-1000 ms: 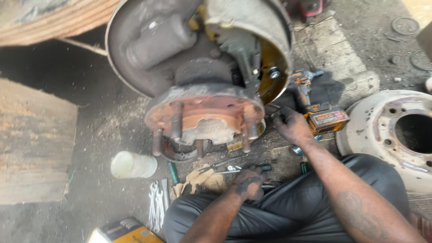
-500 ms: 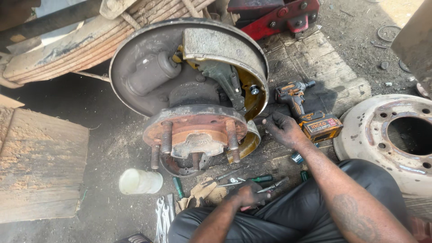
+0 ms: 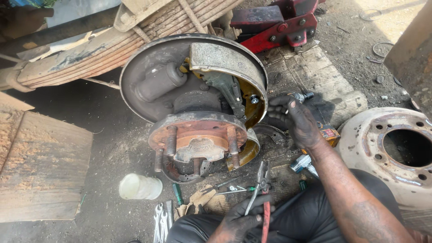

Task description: The person manipulates brake shoe components and springs within a vehicle hub assembly using pliers and their hands, while another person assists by holding parts in place.

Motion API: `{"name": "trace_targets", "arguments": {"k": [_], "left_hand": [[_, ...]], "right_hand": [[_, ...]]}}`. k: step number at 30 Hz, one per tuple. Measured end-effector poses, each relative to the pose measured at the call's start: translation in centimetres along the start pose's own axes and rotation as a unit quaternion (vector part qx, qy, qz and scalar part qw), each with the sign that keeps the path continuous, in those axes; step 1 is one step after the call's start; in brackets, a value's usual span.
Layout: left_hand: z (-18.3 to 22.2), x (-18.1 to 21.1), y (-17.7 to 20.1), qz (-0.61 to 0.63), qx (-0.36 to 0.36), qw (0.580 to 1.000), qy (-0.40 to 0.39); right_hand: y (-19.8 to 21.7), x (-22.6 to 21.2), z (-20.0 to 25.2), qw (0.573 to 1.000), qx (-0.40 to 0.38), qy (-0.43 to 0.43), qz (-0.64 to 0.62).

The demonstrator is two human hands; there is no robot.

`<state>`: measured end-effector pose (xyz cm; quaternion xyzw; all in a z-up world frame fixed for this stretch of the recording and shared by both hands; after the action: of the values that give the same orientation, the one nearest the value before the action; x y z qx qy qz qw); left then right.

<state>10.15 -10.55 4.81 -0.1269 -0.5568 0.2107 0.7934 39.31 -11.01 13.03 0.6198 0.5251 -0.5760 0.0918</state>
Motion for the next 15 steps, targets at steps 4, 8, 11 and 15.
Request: {"name": "trace_targets", "arguments": {"k": [4,8,11,15], "left_hand": [[0.4,3.4,-2.7,0.051,0.015,0.998,-0.041],[-0.9,8.4,-5.8,0.149,0.011,0.979,-0.136],[-2.2,11.1,-6.9,0.180,0.009,0.969,-0.168],[-3.5,13.2,-7.8,0.207,0.006,0.961,-0.186]], "right_hand": [[-1.7,-3.0,-3.5,0.997,0.017,0.034,0.060],[-2.9,-4.3,-6.6,0.983,0.044,0.016,0.179],[-4.0,-3.8,-8.8,0.964,0.007,-0.021,0.265],[-4.3,-3.3,-9.5,0.975,0.022,-0.040,0.218]]}}
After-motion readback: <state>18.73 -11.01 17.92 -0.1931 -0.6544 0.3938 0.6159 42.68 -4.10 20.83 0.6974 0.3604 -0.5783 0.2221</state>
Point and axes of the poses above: each hand's wrist, its own z-axis away from the middle knuckle, its own y-axis out of the back of the hand, x = y × z, the point moved 10 cm from there along -z, towards the middle knuckle, and after that the axes turned 2 degrees about -z, right-handed, at the moved point
